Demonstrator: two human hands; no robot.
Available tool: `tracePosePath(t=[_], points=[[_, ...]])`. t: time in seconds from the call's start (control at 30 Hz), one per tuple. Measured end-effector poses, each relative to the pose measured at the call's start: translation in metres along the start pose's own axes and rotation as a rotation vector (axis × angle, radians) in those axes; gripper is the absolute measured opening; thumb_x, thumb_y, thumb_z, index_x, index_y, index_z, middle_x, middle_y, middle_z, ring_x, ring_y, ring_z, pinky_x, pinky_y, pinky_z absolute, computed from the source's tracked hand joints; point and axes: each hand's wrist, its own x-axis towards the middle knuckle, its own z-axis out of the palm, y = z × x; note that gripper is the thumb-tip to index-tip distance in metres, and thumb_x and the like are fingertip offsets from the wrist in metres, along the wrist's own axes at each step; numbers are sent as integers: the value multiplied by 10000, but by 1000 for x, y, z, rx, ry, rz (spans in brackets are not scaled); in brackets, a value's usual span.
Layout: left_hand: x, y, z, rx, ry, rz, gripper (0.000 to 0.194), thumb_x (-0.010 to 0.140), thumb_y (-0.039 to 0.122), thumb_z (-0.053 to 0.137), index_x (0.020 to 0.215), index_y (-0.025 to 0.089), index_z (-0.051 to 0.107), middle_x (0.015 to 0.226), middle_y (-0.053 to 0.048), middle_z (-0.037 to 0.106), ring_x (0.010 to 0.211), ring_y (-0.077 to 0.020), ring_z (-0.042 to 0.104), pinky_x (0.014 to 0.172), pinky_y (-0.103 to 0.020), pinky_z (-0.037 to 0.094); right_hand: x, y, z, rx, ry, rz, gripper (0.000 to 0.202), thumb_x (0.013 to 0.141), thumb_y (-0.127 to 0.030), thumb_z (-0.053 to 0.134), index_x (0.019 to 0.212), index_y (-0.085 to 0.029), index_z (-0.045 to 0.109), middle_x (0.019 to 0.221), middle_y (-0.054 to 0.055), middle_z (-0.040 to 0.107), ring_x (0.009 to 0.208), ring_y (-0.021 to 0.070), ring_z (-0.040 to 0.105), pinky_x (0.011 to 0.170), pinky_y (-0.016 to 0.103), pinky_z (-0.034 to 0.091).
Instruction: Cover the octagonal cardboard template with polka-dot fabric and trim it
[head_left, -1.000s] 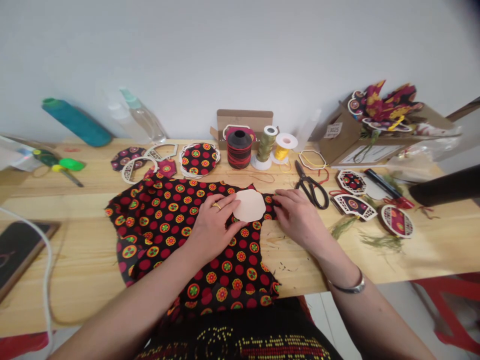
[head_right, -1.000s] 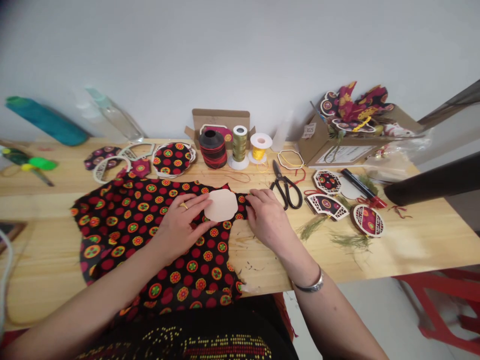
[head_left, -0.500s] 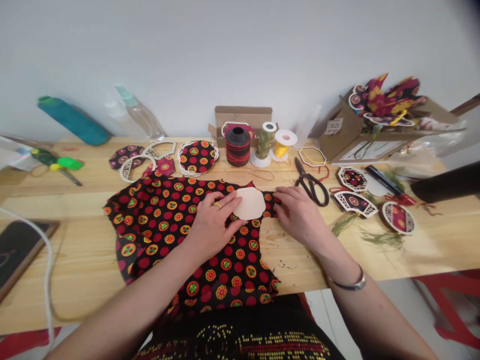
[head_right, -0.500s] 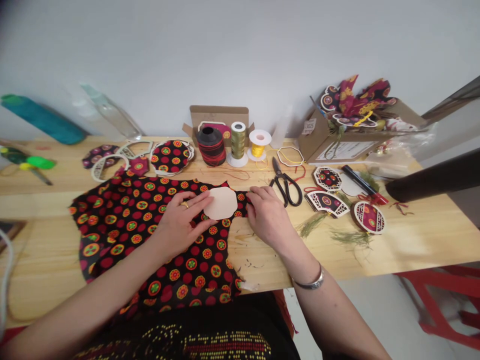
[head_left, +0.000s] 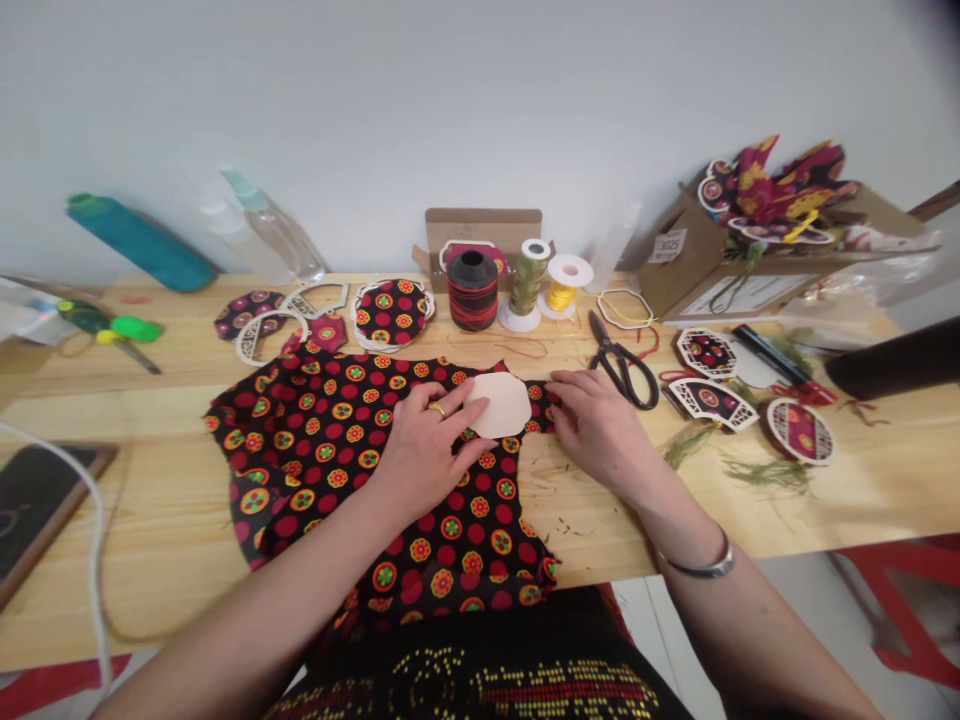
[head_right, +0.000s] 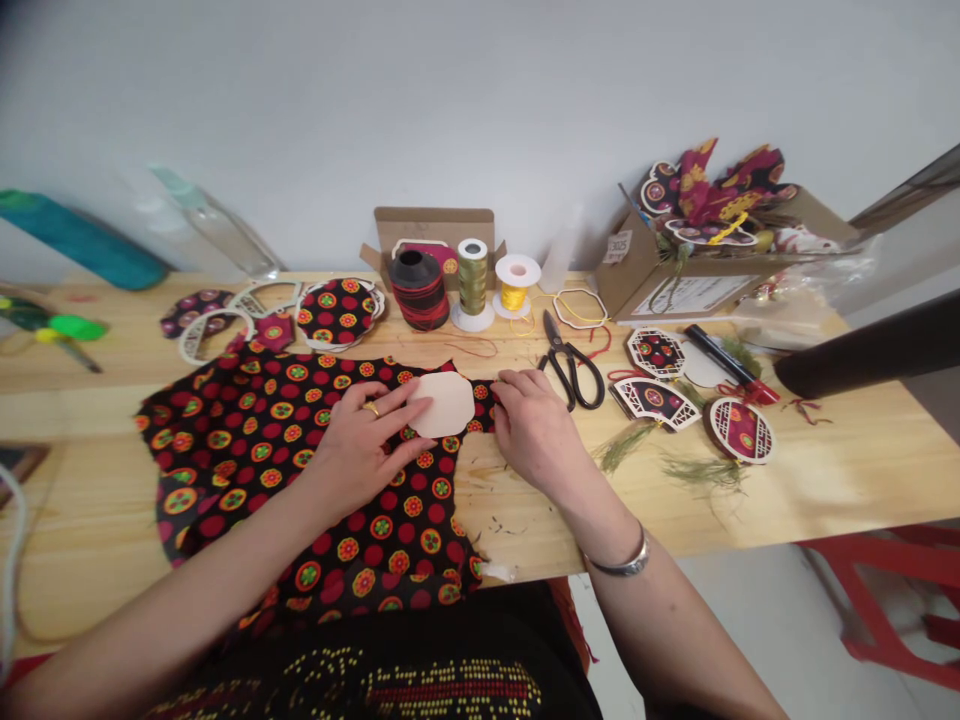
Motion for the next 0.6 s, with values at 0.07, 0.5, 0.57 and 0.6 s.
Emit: tracePosePath(t=[0.07, 0.5, 0.57, 0.6], points=[[0, 0, 0, 8, -1, 5, 358, 846, 379, 613, 1158, 210, 660, 1278, -78, 638, 1024, -313, 451, 836, -513, 439, 0, 0, 0, 6, -2, 2, 291, 822, -72, 475, 1016, -125, 684, 1082, 152, 664, 1007, 268, 570, 890, 447, 514], [0, 2, -3, 90, -47, 11, 337, 864, 379, 593, 1171, 254, 655, 1321, -50, 609, 1027, -316, 458, 755, -471, 417, 0, -5, -3, 25, 48, -62, 290, 867, -108, 481, 1104, -124, 647, 1179, 159, 636, 1093, 276, 548, 965, 493, 477], [0, 1, -3, 84, -47, 11, 341, 867, 383, 589, 1176, 255, 653, 1327, -44, 605, 1020, -313, 455, 758, -470, 417, 0, -8, -3, 63, 7, -150, 326, 877, -98, 465, 1153, -151, 628, 1251, 143, 608, 1162, 271, 521, 986, 503, 466], [0, 2, -3, 79, -45, 11, 346, 866, 386, 589, 1179, 253, 652, 1329, -44, 603, 1015, -312, 453, 760, -473, 417, 0, -10, -3, 74, -32, -196, 351, 874, -81, 456, 1174, -164, 620, 1283, 134, 593, 1197, 269, 505, 991, 505, 463]])
